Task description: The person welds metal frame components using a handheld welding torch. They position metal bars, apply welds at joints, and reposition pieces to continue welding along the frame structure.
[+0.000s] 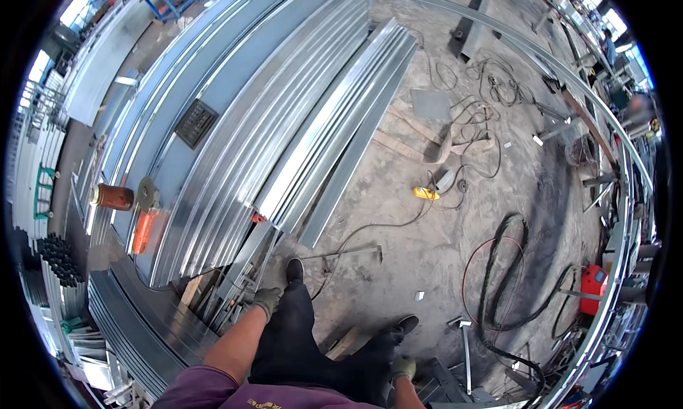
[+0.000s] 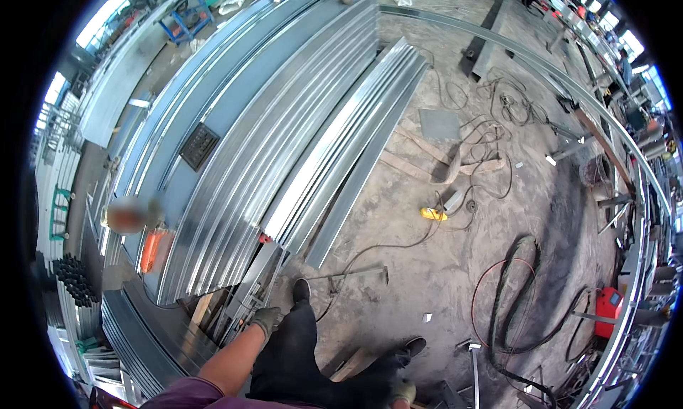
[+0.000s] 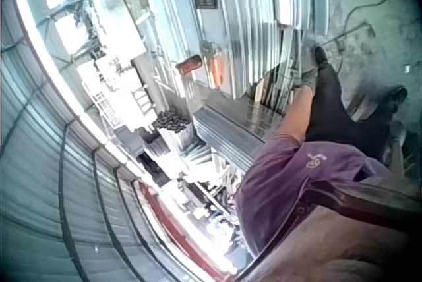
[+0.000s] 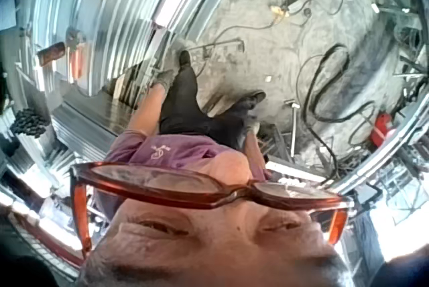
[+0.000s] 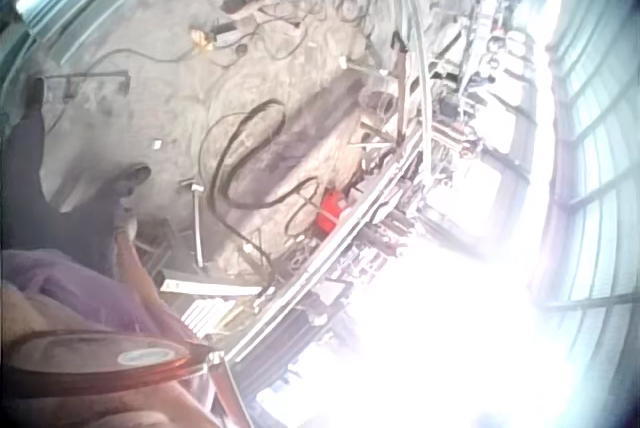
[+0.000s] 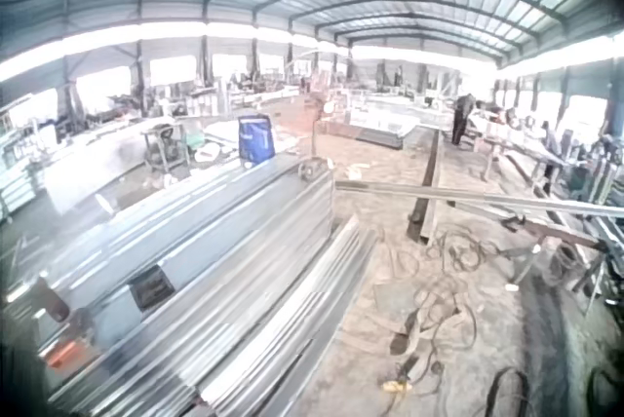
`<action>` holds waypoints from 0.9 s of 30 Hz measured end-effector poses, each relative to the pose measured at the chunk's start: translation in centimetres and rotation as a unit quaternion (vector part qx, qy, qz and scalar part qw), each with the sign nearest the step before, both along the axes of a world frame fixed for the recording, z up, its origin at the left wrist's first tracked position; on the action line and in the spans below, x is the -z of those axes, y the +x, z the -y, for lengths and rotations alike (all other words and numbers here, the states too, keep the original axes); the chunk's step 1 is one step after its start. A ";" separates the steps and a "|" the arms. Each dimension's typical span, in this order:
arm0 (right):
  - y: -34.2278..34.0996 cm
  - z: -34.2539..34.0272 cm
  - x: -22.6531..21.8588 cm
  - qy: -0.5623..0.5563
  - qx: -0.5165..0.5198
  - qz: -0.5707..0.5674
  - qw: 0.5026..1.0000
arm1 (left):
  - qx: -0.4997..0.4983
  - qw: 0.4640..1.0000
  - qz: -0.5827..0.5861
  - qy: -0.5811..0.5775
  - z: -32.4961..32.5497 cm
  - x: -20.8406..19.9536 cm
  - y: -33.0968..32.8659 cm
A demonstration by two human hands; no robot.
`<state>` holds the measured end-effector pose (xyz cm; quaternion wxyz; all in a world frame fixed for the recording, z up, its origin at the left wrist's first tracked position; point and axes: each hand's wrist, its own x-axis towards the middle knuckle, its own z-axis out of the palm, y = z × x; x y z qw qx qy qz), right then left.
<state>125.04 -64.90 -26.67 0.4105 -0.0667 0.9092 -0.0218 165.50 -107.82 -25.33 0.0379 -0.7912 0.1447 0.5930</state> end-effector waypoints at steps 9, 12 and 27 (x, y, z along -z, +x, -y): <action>15.0 37.8 -2.7 -0.247 -0.118 0.209 0.939 | -0.060 0.995 -0.005 -0.077 6.6 8.0 3.1; 17.2 41.7 2.6 -0.239 0.018 0.308 0.921 | -0.022 0.978 -0.032 -0.204 6.3 18.0 4.2; 16.2 51.6 38.3 -0.150 0.133 0.303 0.932 | -0.466 0.874 -0.065 -0.124 17.2 46.3 0.2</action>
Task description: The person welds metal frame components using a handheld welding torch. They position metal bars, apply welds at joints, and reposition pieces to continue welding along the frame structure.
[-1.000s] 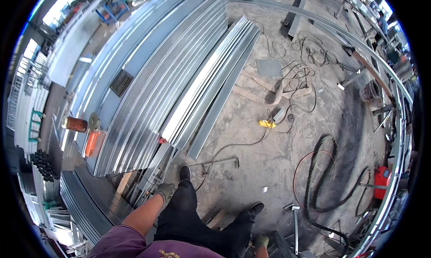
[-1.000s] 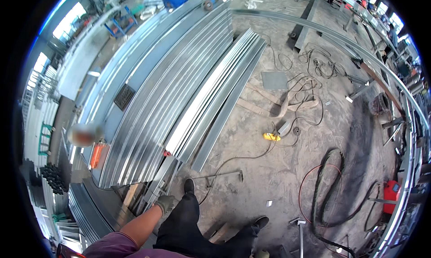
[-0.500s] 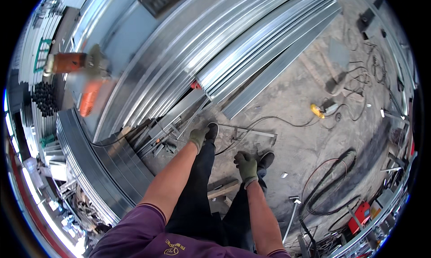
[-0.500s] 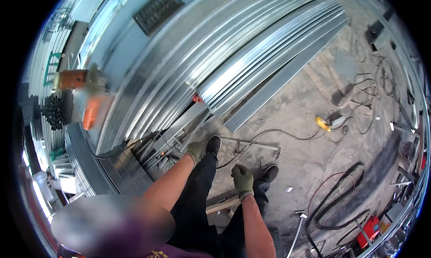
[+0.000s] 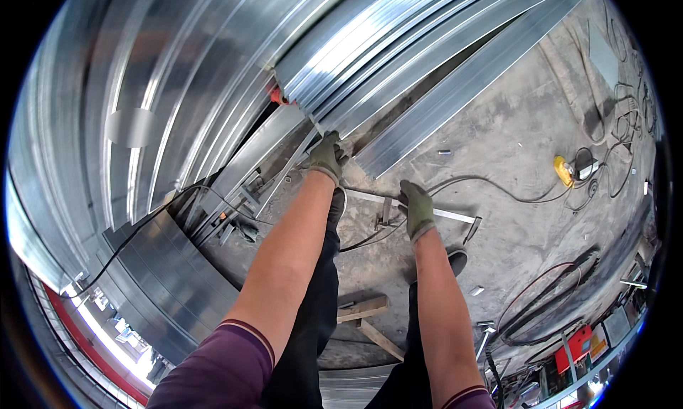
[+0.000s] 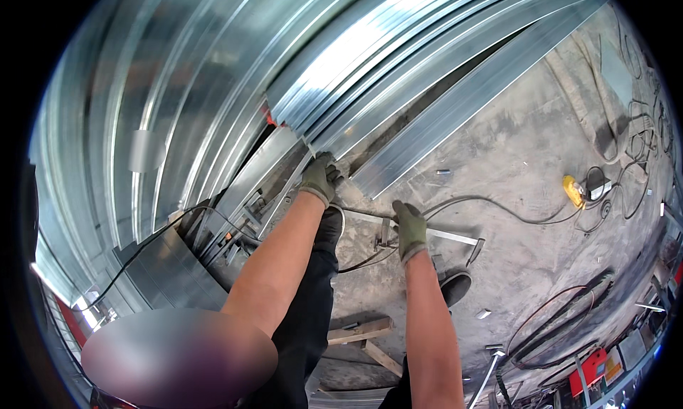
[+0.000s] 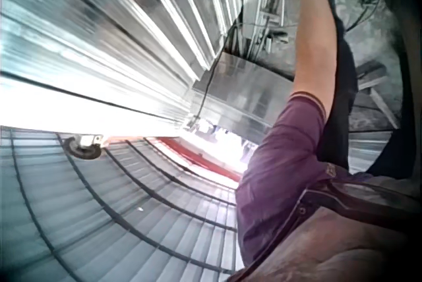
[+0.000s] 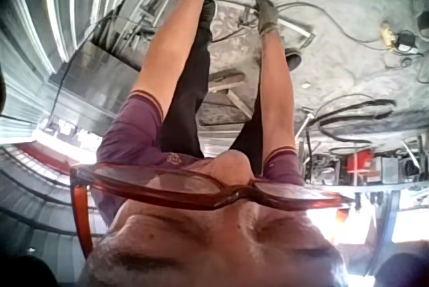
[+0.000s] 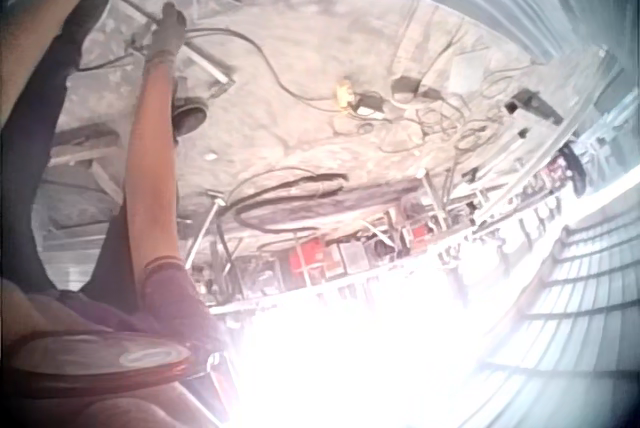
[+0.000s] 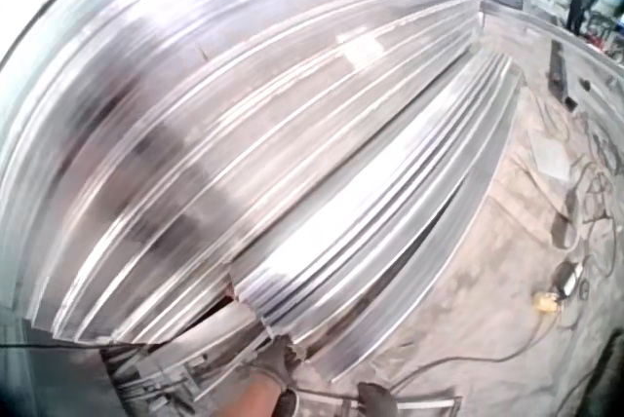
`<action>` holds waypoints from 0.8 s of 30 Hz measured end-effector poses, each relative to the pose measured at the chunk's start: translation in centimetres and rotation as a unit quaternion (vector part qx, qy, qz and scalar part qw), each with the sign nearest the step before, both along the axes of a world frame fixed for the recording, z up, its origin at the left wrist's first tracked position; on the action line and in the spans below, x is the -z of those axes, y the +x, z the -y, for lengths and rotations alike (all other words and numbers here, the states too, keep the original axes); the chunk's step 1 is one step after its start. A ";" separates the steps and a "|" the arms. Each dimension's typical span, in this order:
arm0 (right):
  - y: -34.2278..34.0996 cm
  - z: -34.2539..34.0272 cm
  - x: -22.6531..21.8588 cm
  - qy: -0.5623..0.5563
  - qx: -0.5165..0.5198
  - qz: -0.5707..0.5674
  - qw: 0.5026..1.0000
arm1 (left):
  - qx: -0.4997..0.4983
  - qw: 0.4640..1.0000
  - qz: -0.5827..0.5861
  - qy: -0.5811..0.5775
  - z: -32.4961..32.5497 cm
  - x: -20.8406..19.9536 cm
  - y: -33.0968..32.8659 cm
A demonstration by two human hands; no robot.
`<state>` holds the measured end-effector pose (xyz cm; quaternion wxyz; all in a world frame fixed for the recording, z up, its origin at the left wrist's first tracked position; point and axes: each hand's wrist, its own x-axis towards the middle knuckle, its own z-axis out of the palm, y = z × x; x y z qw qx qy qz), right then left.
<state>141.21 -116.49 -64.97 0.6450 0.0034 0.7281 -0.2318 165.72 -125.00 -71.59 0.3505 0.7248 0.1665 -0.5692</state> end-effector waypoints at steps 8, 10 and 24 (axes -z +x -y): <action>4.0 3.1 7.6 0.029 0.047 0.003 0.998 | -0.007 1.000 0.005 -0.013 0.2 4.2 1.1; 4.6 3.2 8.5 0.019 0.052 -0.009 0.998 | 0.010 1.000 -0.004 0.000 0.1 4.7 1.8; 4.8 3.4 8.3 0.014 0.072 0.002 0.997 | 0.046 0.998 0.018 -0.026 -1.7 4.3 2.7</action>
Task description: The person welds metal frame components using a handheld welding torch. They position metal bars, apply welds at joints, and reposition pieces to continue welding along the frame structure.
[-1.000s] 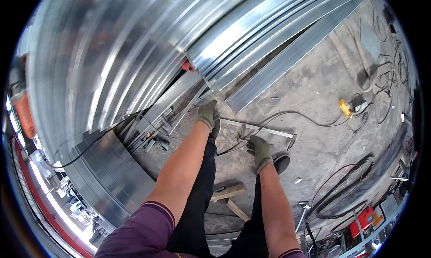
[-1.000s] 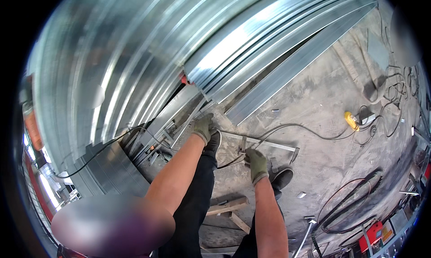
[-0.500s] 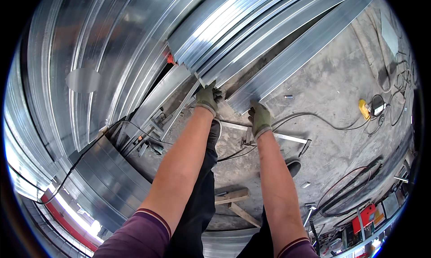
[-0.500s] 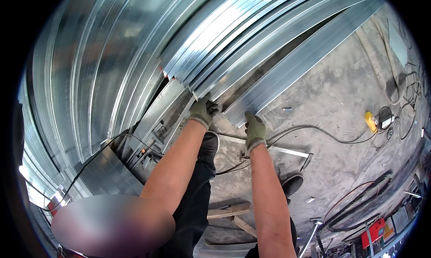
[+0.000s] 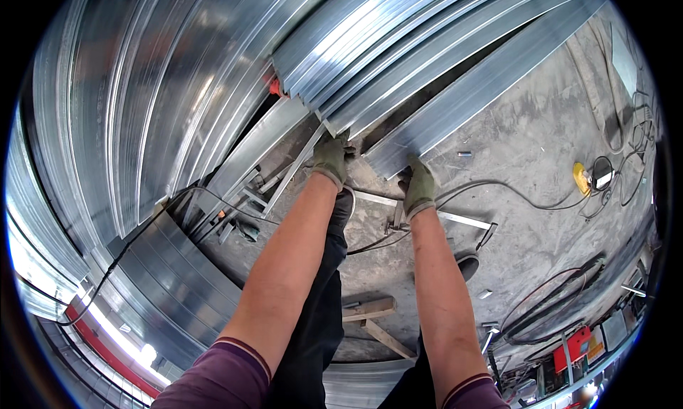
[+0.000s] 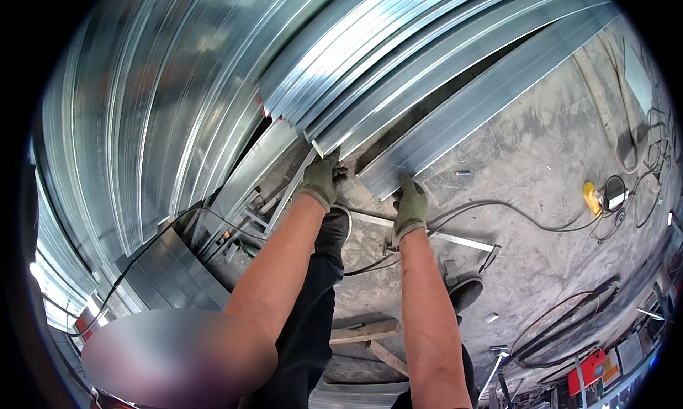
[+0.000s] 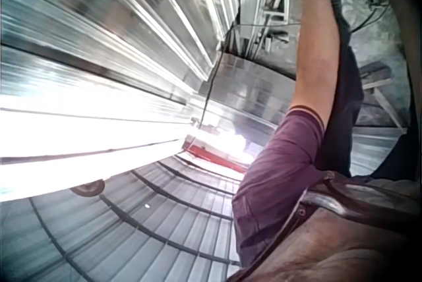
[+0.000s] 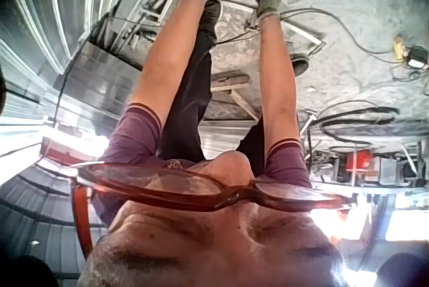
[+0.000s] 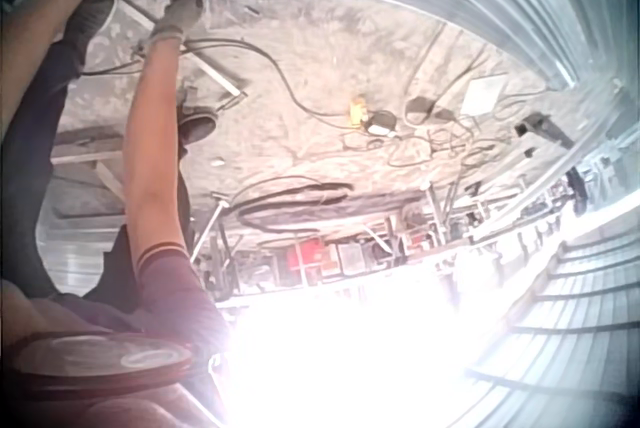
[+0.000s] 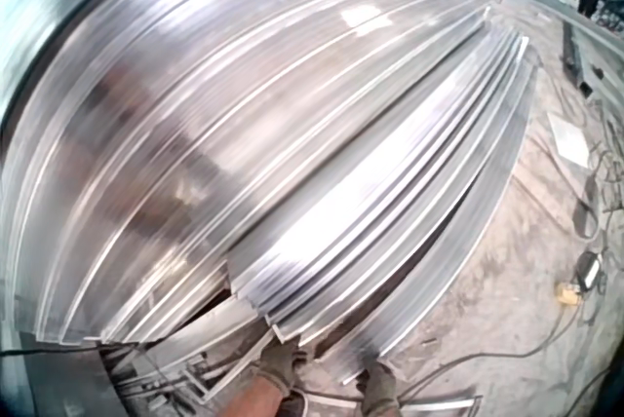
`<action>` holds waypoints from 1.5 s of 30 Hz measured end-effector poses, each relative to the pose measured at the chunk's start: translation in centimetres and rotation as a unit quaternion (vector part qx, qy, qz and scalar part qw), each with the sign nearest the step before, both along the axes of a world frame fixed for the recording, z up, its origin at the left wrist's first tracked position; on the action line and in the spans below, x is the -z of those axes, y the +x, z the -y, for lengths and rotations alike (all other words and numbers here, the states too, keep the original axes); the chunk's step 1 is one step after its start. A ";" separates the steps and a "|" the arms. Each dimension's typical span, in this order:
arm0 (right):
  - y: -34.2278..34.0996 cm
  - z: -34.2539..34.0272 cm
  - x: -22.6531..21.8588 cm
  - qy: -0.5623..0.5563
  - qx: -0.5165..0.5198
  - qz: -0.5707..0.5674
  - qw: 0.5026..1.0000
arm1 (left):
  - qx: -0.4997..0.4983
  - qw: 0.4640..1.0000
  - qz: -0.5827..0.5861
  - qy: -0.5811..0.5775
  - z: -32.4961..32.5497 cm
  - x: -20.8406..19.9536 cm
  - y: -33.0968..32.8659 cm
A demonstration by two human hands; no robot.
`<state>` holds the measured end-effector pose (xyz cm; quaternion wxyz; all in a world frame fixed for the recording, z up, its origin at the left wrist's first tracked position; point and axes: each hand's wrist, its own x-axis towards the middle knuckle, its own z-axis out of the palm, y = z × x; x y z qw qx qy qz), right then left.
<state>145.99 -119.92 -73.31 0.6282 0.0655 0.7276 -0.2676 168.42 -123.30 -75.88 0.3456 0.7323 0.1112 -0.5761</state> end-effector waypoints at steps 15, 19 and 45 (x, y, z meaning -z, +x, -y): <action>0.3 -0.2 0.9 -0.045 0.112 0.127 0.985 | 0.251 0.963 -0.052 0.087 -2.5 -7.0 -3.4; 1.0 -0.1 1.6 -0.089 0.085 0.126 0.984 | 0.312 0.941 -0.046 0.125 -2.6 -7.0 -5.0; -15.5 -6.4 -17.6 0.035 -0.326 -0.168 0.930 | 0.674 0.735 0.044 -0.060 -2.0 -16.4 -24.5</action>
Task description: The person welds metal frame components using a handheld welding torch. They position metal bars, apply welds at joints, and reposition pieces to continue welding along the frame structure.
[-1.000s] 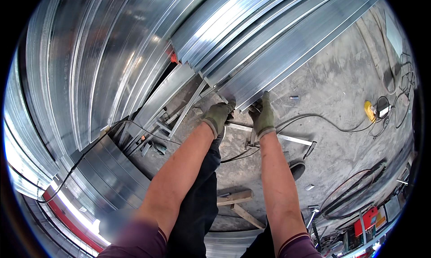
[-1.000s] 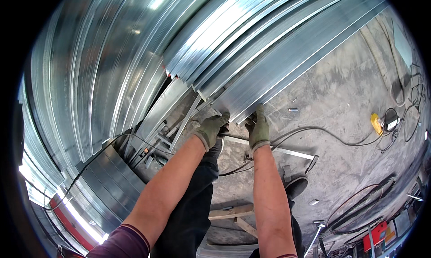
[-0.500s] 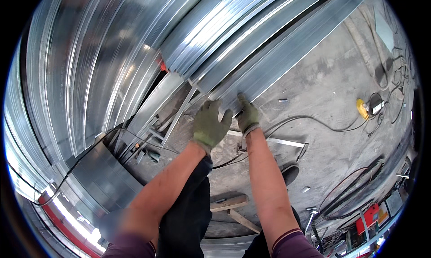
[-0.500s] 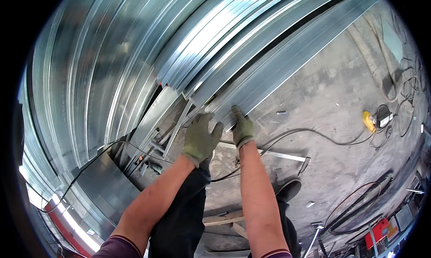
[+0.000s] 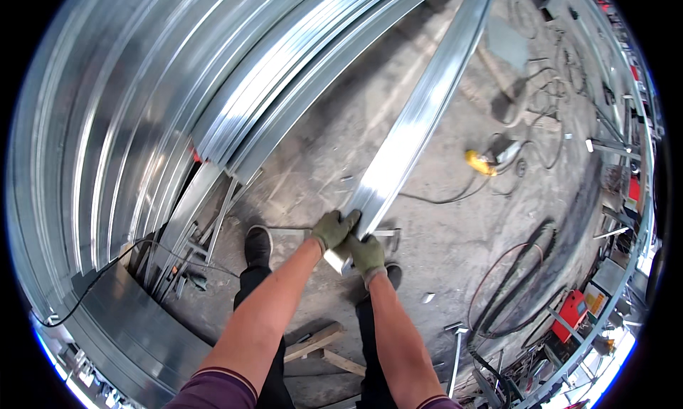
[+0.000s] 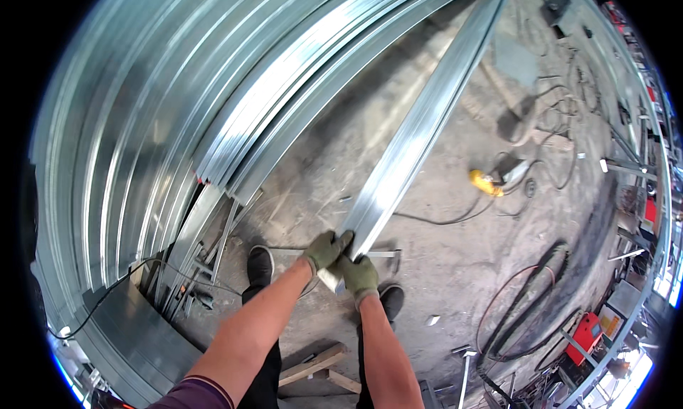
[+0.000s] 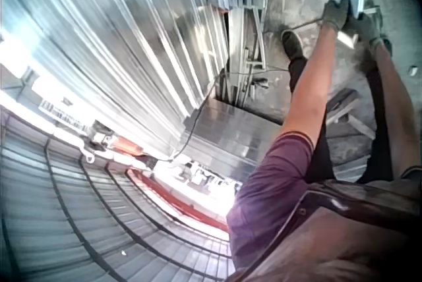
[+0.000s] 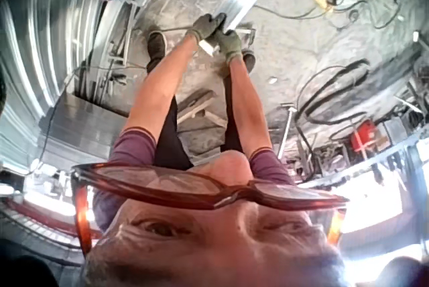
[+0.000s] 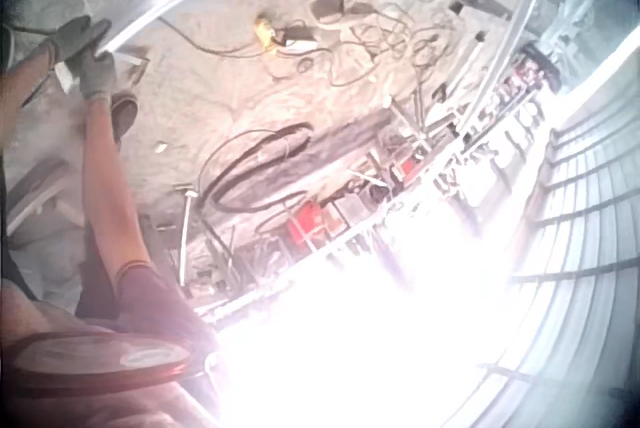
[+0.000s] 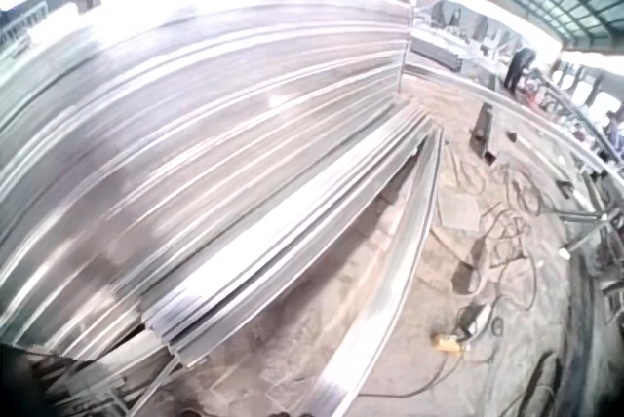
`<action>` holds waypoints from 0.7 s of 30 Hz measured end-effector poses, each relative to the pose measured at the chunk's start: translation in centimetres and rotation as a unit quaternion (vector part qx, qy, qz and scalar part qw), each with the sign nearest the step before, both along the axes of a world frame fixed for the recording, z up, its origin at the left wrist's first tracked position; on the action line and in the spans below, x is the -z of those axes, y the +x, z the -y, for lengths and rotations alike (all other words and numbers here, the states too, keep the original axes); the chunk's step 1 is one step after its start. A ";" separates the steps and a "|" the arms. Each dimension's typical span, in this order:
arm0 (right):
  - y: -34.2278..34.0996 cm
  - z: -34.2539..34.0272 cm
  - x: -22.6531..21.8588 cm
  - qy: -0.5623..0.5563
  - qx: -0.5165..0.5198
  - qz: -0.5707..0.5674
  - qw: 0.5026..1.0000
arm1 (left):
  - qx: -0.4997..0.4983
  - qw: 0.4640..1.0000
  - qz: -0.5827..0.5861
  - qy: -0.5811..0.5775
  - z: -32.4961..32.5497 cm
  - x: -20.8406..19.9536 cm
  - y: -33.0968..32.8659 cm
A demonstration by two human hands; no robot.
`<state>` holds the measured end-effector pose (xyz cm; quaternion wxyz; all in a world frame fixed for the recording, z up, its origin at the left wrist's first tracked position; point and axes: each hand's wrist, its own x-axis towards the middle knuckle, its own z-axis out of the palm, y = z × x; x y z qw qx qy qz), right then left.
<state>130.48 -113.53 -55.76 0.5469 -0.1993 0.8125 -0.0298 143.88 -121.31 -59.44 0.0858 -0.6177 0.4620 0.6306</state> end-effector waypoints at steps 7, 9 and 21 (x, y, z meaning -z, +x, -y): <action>-8.3 -6.7 -20.2 -0.006 -0.032 -0.113 0.993 | -0.132 0.984 -0.073 0.100 -12.4 -11.0 -9.7; -10.3 -9.5 -26.0 -0.001 -0.034 -0.121 0.992 | -0.120 0.989 -0.069 0.044 -16.2 -16.0 -11.4; -18.1 -30.0 -51.7 0.017 -0.012 -0.091 0.996 | -0.224 0.908 -0.065 0.349 -27.7 -43.7 -17.8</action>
